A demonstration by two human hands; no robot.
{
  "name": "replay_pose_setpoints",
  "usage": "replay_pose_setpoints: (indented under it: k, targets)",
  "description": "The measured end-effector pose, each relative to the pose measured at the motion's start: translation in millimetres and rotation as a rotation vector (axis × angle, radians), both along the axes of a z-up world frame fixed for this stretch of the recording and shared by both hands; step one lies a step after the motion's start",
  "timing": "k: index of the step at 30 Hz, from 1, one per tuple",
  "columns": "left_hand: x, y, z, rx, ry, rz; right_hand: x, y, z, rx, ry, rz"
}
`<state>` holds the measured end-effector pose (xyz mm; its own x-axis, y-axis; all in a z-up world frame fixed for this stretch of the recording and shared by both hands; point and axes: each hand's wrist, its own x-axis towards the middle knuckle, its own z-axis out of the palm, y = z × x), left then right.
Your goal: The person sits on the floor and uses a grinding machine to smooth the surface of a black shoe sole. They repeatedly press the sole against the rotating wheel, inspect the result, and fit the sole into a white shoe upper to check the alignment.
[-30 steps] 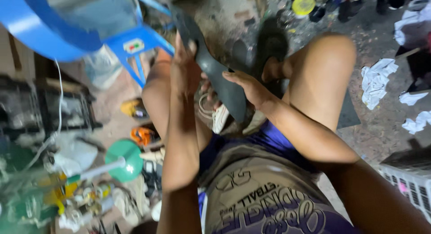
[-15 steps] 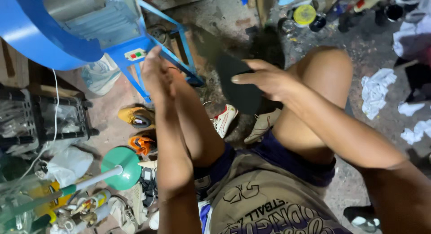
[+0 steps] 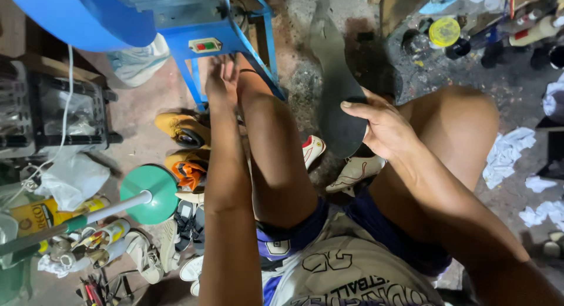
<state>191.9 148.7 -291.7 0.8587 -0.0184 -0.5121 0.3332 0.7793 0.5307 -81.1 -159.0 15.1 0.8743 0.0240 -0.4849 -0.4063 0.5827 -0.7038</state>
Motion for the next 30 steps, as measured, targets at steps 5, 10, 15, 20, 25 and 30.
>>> replay_pose_setpoints:
  k: [5, 10, 15, 20, 25, 30]
  targets:
    - [34, -21, -16, -0.282, -0.396, -0.095, 6, 4, -9, 0.029, 0.009, -0.023]
    - [22, -31, -11, 0.072, -0.056, 0.093, 13, 5, -9, -0.012, 0.031, -0.03]
    - [-9, -57, 63, 0.138, -0.296, -0.316, 33, -15, -5, 0.023, 0.009, 0.025]
    - [-63, -146, 179, 0.272, -0.194, -0.934, 69, -49, -8, -0.048, 0.078, 0.058]
    - [-64, -212, 222, 0.145, -0.372, -1.02, 119, -79, -29, -0.215, -0.004, 0.059]
    - [-40, -243, 203, 0.019, -0.426, -0.795, 160, -103, -54, -0.245, 0.012, 0.012]
